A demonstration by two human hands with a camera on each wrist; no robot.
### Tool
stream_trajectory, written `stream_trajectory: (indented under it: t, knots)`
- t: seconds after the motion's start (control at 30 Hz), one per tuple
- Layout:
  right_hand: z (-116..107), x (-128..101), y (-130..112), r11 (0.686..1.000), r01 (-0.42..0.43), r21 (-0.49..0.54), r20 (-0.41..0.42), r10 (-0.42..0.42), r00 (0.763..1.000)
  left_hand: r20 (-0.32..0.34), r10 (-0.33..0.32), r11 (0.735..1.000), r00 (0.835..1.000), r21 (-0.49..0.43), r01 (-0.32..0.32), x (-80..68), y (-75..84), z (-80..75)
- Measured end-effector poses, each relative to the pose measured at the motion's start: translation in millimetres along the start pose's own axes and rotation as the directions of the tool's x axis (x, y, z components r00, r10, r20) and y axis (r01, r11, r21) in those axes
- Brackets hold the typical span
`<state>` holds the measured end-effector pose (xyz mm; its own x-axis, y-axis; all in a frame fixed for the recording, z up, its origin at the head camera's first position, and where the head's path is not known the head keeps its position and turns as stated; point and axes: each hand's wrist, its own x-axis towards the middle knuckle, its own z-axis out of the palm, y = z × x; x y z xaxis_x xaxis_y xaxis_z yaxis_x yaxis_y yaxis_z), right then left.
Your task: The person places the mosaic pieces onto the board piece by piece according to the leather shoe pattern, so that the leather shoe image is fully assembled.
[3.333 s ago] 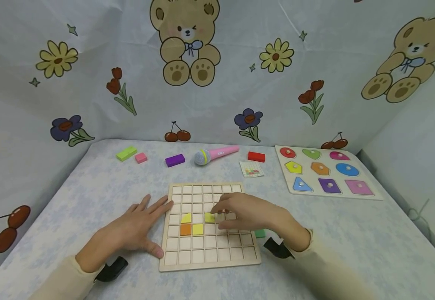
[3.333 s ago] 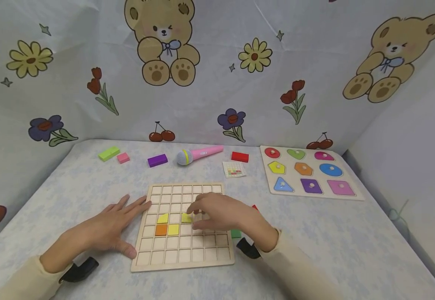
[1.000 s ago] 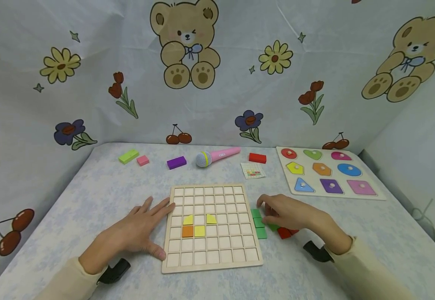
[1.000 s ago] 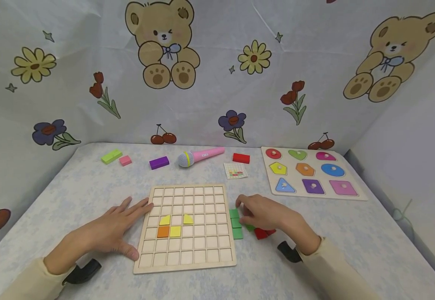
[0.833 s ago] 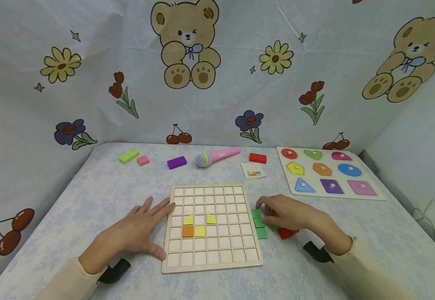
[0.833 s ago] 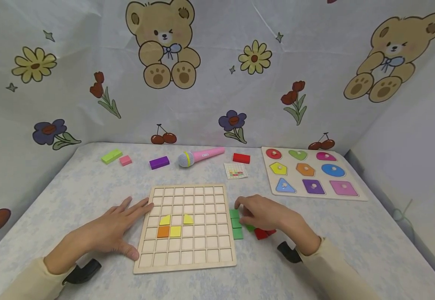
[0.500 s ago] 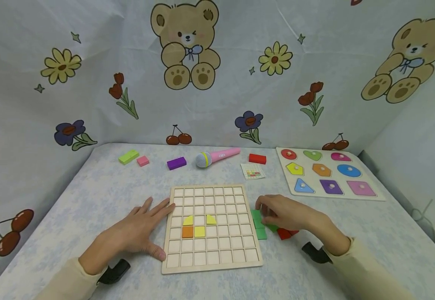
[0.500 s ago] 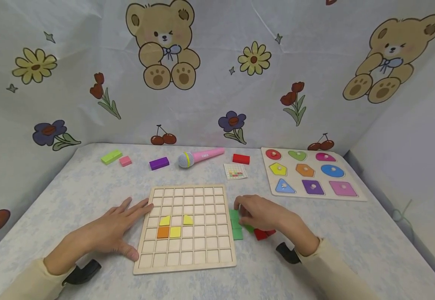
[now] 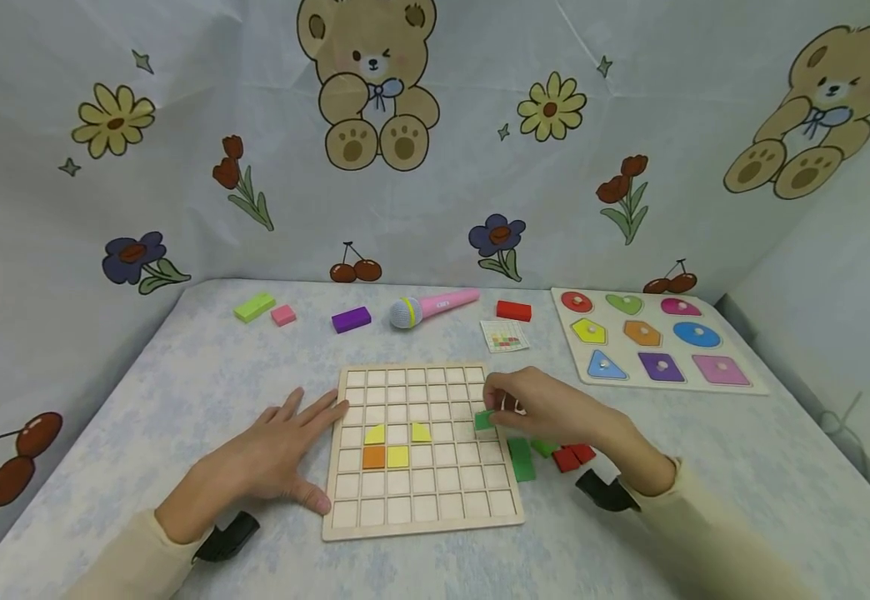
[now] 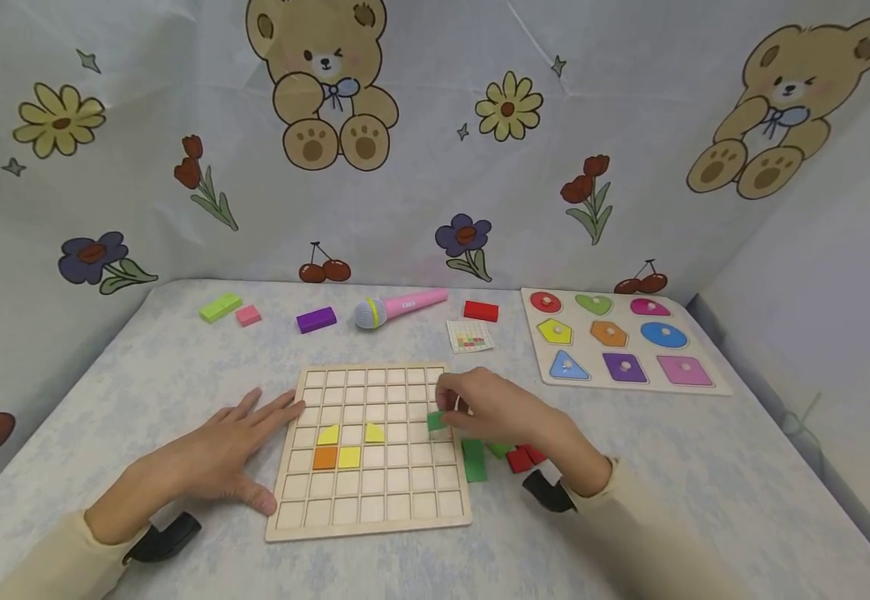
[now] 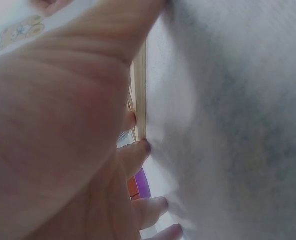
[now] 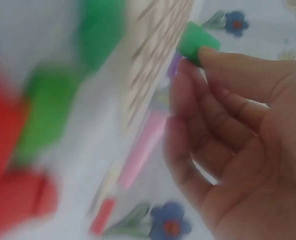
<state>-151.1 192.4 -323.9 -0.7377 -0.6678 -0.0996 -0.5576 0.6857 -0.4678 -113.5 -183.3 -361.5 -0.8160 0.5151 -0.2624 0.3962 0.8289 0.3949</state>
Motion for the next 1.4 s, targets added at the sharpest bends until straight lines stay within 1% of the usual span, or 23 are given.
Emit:
stream_trajectory:
  t: [0.13, 0.33, 0.47, 0.6, 0.77, 1.0, 1.17, 1.27, 1.4]
  knots:
    - [9.6, 19.8, -24.1, 0.997, 0.069, 0.022, 0.007, -0.069, 0.998, 0.003, -0.004, 1.000, 1.000, -0.012, 0.004, -0.2, -1.5, -1.0]
    - [31.6, 44.3, -57.9, 0.991, 0.111, 0.071, 0.027, -0.114, 0.993, 0.000, -0.011, 1.000, 1.000, -0.005, 0.011, -0.7, -2.6, -1.0]
    - [44.6, 54.4, -77.6, 0.987, 0.149, 0.059, 0.049, -0.152, 0.987, -0.010, -0.006, 1.000, 1.000, 0.010, 0.006, -0.9, -2.6, -1.0]
    - [55.1, 61.3, -91.4, 0.986, 0.164, 0.023, 0.063, -0.165, 0.984, -0.018, -0.001, 1.000, 1.000, 0.020, 0.001, -1.1, -2.4, -1.9]
    - [64.7, 65.7, -99.6, 0.987, 0.152, -0.042, 0.066, -0.149, 0.987, -0.026, 0.008, 1.000, 1.000, 0.015, -0.008, -1.1, -2.4, -1.5]
    - [70.0, 64.9, -104.3, 0.979, 0.135, -0.154, 0.081, -0.123, 0.989, -0.027, 0.014, 1.000, 1.000, 0.018, -0.014, -1.0, -2.1, -1.3]
    - [70.8, 64.0, -105.6, 0.961, 0.180, -0.209, 0.074, -0.169, 0.983, -0.022, 0.005, 1.000, 1.000, 0.014, -0.005, -1.1, -1.5, -1.4]
    - [71.0, 63.5, -106.2, 0.952, 0.211, -0.223, 0.075, -0.200, 0.977, -0.014, -0.002, 1.000, 1.000, 0.009, 0.002, -1.0, -1.4, -0.9]
    - [70.6, 61.8, -106.8, 0.946, 0.226, -0.231, 0.085, -0.212, 0.974, -0.013, 0.004, 1.000, 1.000, 0.007, -0.004, -1.0, -1.1, -0.8]
